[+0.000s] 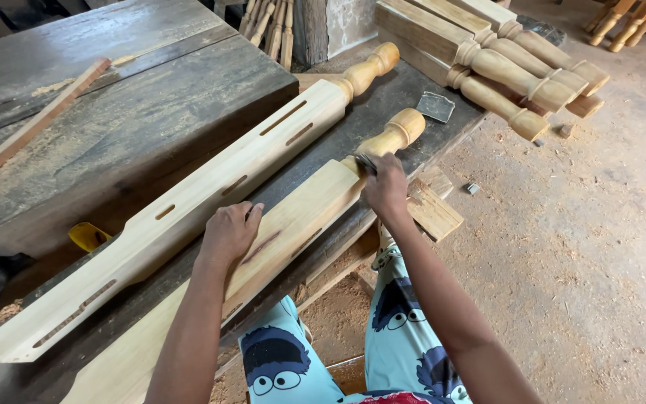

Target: The person smooths a long wooden piece with a turned handle using a sanding block. They rub the block along the curved and flat surfaces of the wood, then wipe the surface with their hand to remove dust.

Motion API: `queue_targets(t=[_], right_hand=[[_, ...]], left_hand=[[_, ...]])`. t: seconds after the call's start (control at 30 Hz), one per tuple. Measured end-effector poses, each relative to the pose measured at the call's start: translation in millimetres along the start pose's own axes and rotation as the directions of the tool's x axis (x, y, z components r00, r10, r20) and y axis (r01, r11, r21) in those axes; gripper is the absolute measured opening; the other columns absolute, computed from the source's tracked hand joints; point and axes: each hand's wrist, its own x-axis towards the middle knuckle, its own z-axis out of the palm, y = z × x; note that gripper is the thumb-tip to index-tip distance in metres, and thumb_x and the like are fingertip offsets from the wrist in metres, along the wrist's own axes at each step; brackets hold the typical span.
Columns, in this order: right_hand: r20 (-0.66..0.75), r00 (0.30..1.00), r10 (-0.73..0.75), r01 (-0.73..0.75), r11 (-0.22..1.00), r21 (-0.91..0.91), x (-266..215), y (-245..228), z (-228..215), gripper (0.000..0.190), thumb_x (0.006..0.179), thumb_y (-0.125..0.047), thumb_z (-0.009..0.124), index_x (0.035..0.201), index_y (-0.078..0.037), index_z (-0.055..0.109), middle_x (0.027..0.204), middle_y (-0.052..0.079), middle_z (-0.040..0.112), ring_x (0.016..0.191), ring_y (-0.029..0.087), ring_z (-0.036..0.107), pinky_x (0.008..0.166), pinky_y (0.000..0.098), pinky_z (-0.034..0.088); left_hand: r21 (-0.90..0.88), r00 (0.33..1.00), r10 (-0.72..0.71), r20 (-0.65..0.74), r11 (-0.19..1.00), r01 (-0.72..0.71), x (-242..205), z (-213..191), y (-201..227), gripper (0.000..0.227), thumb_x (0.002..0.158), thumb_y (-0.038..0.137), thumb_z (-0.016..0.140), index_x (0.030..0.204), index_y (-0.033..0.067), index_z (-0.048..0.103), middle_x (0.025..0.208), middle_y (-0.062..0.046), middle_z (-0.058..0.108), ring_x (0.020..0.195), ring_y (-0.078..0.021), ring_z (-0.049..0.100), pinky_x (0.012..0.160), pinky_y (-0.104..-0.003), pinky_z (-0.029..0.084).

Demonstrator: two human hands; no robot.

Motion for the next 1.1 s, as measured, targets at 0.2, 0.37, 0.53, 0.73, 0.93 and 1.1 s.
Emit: queue_targets(t=[0.2, 0.37, 0.53, 0.73, 0.93, 1.1], right_hand=[[0.27, 0.959, 0.083, -0.055, 0.993, -0.108, 34, -32, -17, 0.013, 0.089, -0.011, 0.069, 0.098, -0.003, 0.074, 0.099, 0.018, 0.06, 0.094, 0.033, 0.062, 0.083, 0.0482, 0.052], [0.083, 0.996, -0.025, 0.027, 0.999, -0.018, 6, 16, 2, 0.024, 0.084, 0.004, 0.058, 0.104, 0.0, 0.07, 0.102, 0.018, 0.062, 0.095, 0.034, 0.064, 0.086, 0.0473, 0.055], [0.013, 0.999, -0.051, 0.05, 0.997, 0.058, 0, 24, 0, 0.026, 0.082, 0.004, 0.06, 0.105, -0.001, 0.072, 0.102, 0.021, 0.064, 0.098, 0.039, 0.064, 0.089, 0.05, 0.054], [0.184, 0.969, -0.162, 0.194, 0.966, -0.17, 41, -15, -1, 0.015, 0.088, -0.01, 0.071, 0.093, 0.004, 0.07, 0.101, 0.023, 0.064, 0.096, 0.042, 0.063, 0.084, 0.053, 0.052], [0.474, 0.88, -0.036, 0.271, 0.858, -0.437, 95, -13, 47, 0.013, 0.088, -0.006, 0.065, 0.092, -0.003, 0.076, 0.104, 0.021, 0.074, 0.1, 0.038, 0.072, 0.085, 0.0502, 0.057], [0.437, 0.885, -0.16, 0.388, 0.772, -0.503, 97, 2, 78, 0.014, 0.093, -0.009, 0.065, 0.091, -0.007, 0.078, 0.097, 0.02, 0.076, 0.09, 0.034, 0.074, 0.074, 0.0471, 0.059]], left_hand=[[-0.02, 0.999, 0.024, -0.035, 0.999, -0.025, -2, -2, 1, 0.048, 0.104, 0.043, 0.052, 0.089, 0.0012, 0.072, 0.081, -0.027, 0.071, 0.082, -0.0459, 0.069, 0.079, -0.056, 0.056], [-0.019, 0.998, -0.042, 0.042, 0.999, 0.043, -1, -7, 6, 0.05, 0.106, 0.043, 0.05, 0.088, 0.0004, 0.07, 0.079, -0.025, 0.072, 0.078, -0.0421, 0.072, 0.08, -0.053, 0.058], [-0.039, 0.999, -0.035, 0.029, 0.999, 0.036, 2, 1, -3, 0.05, 0.106, 0.043, 0.05, 0.089, 0.001, 0.071, 0.079, -0.027, 0.072, 0.081, -0.043, 0.072, 0.083, -0.053, 0.057], [-0.033, 1.0, -0.014, 0.012, 0.999, 0.014, 0, 0, -1, 0.049, 0.104, 0.043, 0.05, 0.09, 0.0012, 0.072, 0.085, -0.027, 0.072, 0.086, -0.0455, 0.071, 0.085, -0.056, 0.056], [-0.031, 1.0, -0.008, 0.019, 0.999, 0.008, -2, -5, 2, 0.049, 0.104, 0.043, 0.05, 0.089, 0.0007, 0.072, 0.087, -0.027, 0.072, 0.088, -0.0454, 0.07, 0.086, -0.055, 0.055], [-0.028, 0.999, -0.03, 0.01, 0.999, 0.031, -4, -5, 2, 0.049, 0.103, 0.044, 0.052, 0.09, 0.0022, 0.073, 0.088, -0.026, 0.073, 0.088, -0.0443, 0.07, 0.086, -0.055, 0.056]])
